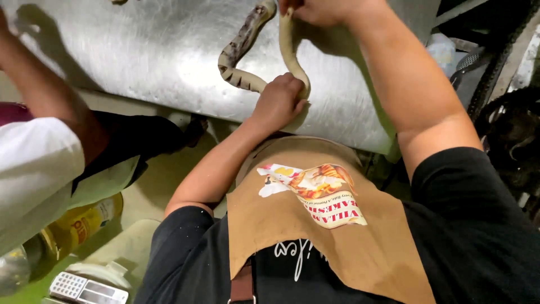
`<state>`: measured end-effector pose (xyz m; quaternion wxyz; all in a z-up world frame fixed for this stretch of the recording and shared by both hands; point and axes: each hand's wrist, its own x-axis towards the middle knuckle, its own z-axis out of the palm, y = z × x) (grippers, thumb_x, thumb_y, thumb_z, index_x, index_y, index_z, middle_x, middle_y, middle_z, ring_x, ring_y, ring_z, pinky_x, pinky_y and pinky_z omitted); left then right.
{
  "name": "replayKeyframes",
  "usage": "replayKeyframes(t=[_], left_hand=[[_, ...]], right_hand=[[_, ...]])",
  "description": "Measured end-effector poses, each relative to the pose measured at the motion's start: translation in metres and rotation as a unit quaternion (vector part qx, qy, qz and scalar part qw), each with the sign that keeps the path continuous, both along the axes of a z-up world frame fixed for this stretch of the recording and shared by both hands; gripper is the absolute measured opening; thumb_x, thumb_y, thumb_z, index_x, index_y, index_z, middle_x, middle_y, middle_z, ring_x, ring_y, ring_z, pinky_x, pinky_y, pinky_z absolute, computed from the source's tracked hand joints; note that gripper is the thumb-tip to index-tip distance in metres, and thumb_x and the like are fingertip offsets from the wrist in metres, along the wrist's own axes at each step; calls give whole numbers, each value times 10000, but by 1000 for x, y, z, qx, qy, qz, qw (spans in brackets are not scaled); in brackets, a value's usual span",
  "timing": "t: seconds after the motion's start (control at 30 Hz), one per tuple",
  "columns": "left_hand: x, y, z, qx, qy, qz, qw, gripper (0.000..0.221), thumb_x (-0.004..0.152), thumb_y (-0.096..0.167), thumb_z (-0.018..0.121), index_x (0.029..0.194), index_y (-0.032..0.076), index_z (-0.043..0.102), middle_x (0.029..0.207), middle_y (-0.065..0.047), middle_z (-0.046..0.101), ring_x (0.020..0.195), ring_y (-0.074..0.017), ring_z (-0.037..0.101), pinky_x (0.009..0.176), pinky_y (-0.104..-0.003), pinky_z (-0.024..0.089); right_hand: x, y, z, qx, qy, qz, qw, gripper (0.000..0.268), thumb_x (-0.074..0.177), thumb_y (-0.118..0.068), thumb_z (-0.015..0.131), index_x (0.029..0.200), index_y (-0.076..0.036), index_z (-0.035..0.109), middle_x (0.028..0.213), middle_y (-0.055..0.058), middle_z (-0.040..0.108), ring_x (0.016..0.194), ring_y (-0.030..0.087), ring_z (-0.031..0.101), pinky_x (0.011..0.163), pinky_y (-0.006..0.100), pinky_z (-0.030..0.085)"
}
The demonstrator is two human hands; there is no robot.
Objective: Shaping dough into a filled ring pastry by rolling, filling, and making decorative cuts with a knife.
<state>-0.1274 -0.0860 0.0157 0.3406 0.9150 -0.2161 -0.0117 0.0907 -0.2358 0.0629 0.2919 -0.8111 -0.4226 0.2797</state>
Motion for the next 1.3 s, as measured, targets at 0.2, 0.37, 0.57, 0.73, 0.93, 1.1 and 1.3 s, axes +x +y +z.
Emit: replayKeyframes(t=[0.2, 0.37, 0.57, 0.73, 0.93, 1.1, 1.3], left_hand=[[28, 50, 31, -49, -134, 52, 988, 251, 853, 148, 702, 779, 21, 498, 804, -173, 536, 763, -397, 503, 632, -515, 365], [100, 106, 2, 52, -29, 135, 989, 595, 840, 231, 784, 1345, 28, 545, 1192, -190, 563, 1054, -412, 524, 824, -524, 477], [148, 96, -3, 32, 20, 26, 999, 474, 821, 113, 626, 1270, 55, 487, 1145, -171, 543, 1034, -427, 535, 780, -513, 489], [148, 110, 34, -203, 66, -45, 976, 378, 730, -48, 559, 1071, 116, 577, 1015, -110, 526, 919, -309, 600, 764, -393, 449], [142, 98, 16, -5, 10, -72, 997, 266, 709, -34, 485, 848, 159, 602, 928, -81, 521, 834, -342, 501, 605, -455, 391], [142, 118, 8, -13, 13, -57, 998, 823, 758, 250, 796, 1470, 68, 425, 1294, -185, 564, 1100, -408, 496, 880, -503, 466], [141, 105, -1, -79, -30, -35, 996, 44, 875, 35, 567, 881, 38, 610, 882, -149, 545, 840, -388, 572, 626, -490, 452]], right_hand=[[-41, 43, 30, -28, -122, -47, 991, 447, 909, 4, 495, 1286, -111, 705, 1148, 190, 727, 957, 435, 649, 750, 526, 481], [-58, 40, -11, -6, -242, -224, 944, 276, 960, -260, 677, 1166, -77, 655, 1068, 227, 680, 881, 482, 624, 677, 571, 461], [-73, 62, -11, -102, -105, -353, 924, 421, 896, -376, 749, 1129, -51, 616, 1079, 169, 663, 954, 400, 626, 746, 522, 471], [-99, 45, 23, 42, -219, -395, 891, 257, 846, -61, 685, 1100, -60, 645, 1059, 134, 643, 952, 341, 617, 809, 444, 470], [-106, 56, 22, -30, -284, -403, 869, 343, 892, -15, 762, 1198, -105, 635, 1115, 155, 571, 881, 371, 606, 682, 497, 477], [-91, 75, -4, -68, -354, -300, 883, 328, 815, -62, 641, 1132, -130, 694, 1036, 124, 561, 905, 403, 554, 652, 535, 440], [-97, 65, 1, 33, -318, -321, 891, 322, 804, 36, 619, 1105, -63, 673, 1042, 130, 585, 924, 374, 572, 707, 505, 477]])
